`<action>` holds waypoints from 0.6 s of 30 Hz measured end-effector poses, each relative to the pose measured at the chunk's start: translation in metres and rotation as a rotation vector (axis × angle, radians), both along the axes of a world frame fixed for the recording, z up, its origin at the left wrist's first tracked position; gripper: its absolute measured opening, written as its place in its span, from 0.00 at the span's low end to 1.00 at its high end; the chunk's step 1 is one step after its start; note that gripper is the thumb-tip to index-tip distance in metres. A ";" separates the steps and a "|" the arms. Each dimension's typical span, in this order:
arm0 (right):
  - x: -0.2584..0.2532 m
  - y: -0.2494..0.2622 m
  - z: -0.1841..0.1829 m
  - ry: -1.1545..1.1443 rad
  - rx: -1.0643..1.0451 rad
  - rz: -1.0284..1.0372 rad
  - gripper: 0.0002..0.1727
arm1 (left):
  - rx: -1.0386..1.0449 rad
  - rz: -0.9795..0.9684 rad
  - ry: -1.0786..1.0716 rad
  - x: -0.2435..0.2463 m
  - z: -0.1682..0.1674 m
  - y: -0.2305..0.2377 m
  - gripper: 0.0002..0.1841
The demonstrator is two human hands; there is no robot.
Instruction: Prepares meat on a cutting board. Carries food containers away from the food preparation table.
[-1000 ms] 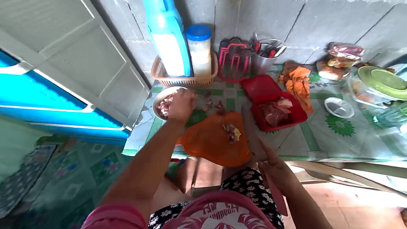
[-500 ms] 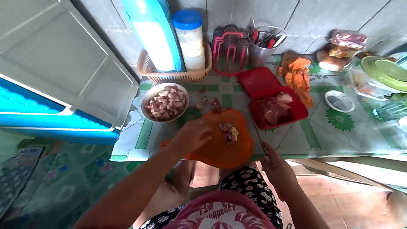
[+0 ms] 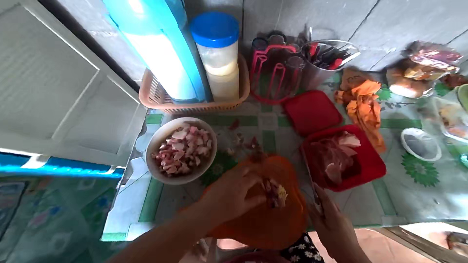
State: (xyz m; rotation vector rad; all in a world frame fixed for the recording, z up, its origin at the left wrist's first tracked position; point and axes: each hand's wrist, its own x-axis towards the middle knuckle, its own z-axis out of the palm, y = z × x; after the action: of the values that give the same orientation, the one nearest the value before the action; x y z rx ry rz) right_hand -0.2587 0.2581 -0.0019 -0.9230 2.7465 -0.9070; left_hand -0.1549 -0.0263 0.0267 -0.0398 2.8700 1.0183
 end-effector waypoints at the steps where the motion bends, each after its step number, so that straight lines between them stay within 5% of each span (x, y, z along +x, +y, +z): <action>1: 0.000 -0.005 0.005 -0.053 0.064 -0.005 0.31 | 0.003 0.069 0.070 -0.012 0.003 -0.006 0.21; 5: 0.003 -0.029 0.030 -0.260 0.303 -0.064 0.36 | -0.166 0.163 0.181 -0.040 0.020 -0.038 0.11; 7: 0.000 -0.045 0.038 -0.277 0.414 -0.067 0.34 | -0.135 -0.049 -0.041 -0.050 0.027 -0.048 0.11; 12: -0.013 -0.089 0.049 -0.267 0.547 -0.048 0.32 | -0.228 -0.506 -0.110 -0.073 -0.003 -0.023 0.22; 18: -0.052 -0.140 0.053 -0.350 0.637 0.001 0.36 | -0.358 -0.072 -0.095 -0.092 0.015 -0.054 0.17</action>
State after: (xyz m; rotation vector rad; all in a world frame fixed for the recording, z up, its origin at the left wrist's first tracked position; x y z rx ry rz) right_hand -0.3104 0.1177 0.0507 -0.5764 2.4653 -0.1308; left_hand -0.2474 -0.0804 0.0415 -0.0107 2.9009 0.4672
